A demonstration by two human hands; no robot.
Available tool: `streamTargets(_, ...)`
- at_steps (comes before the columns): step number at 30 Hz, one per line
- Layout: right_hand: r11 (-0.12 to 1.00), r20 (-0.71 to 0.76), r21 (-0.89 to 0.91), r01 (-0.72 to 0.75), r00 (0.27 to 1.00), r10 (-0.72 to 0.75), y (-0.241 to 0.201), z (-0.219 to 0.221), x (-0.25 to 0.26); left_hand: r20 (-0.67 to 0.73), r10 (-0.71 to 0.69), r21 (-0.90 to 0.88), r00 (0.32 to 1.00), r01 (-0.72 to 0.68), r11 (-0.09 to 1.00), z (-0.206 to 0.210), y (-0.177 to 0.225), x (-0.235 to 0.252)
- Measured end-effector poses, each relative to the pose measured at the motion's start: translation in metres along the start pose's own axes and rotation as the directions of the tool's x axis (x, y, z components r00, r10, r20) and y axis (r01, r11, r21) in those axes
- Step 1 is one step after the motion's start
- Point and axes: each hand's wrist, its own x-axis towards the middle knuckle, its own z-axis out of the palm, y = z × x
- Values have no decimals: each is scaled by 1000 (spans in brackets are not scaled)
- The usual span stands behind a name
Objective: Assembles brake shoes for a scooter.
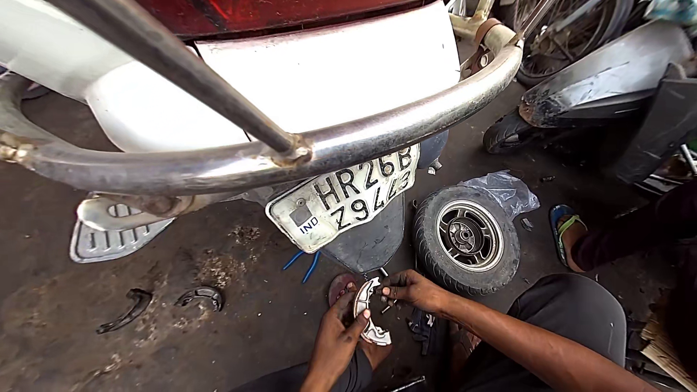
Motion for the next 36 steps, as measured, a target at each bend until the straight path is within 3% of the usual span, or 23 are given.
streamTargets(2,997,-23,-68,-29,999,28,3,0,4,-80,-7,216,997,24,976,-1,-4,3)
streamTargets(8,991,-22,-5,-131,991,131,26,11,29,-168,-130,364,977,184,913,-7,-12,9)
streamTargets(9,990,-36,-32,-135,990,133,33,10,36,-181,-139,404,974,202,892,-10,-12,11)
streamTargets(11,958,-109,-251,-140,987,116,52,-2,52,-189,-155,438,970,224,871,-19,-14,17)
streamTargets(13,834,-237,-515,-201,968,87,76,-23,71,-201,-160,445,966,236,864,-26,-17,23)
streamTargets(16,586,-366,-741,-328,929,57,115,-43,98,-231,-168,480,958,262,837,-30,-22,26)
streamTargets(20,301,-337,-888,-348,937,90,139,-26,119,-257,-191,517,947,302,801,-35,-26,26)
streamTargets(26,20,-248,-968,-250,967,51,153,-20,134,-232,-213,421,949,295,858,-40,-29,28)
streamTargets(32,108,-207,-970,-218,973,103,146,-28,135,-200,-168,227,965,213,950,-43,-33,30)
streamTargets(36,416,-101,-899,-136,989,105,117,-29,117,-207,-199,148,958,232,961,-41,-30,29)
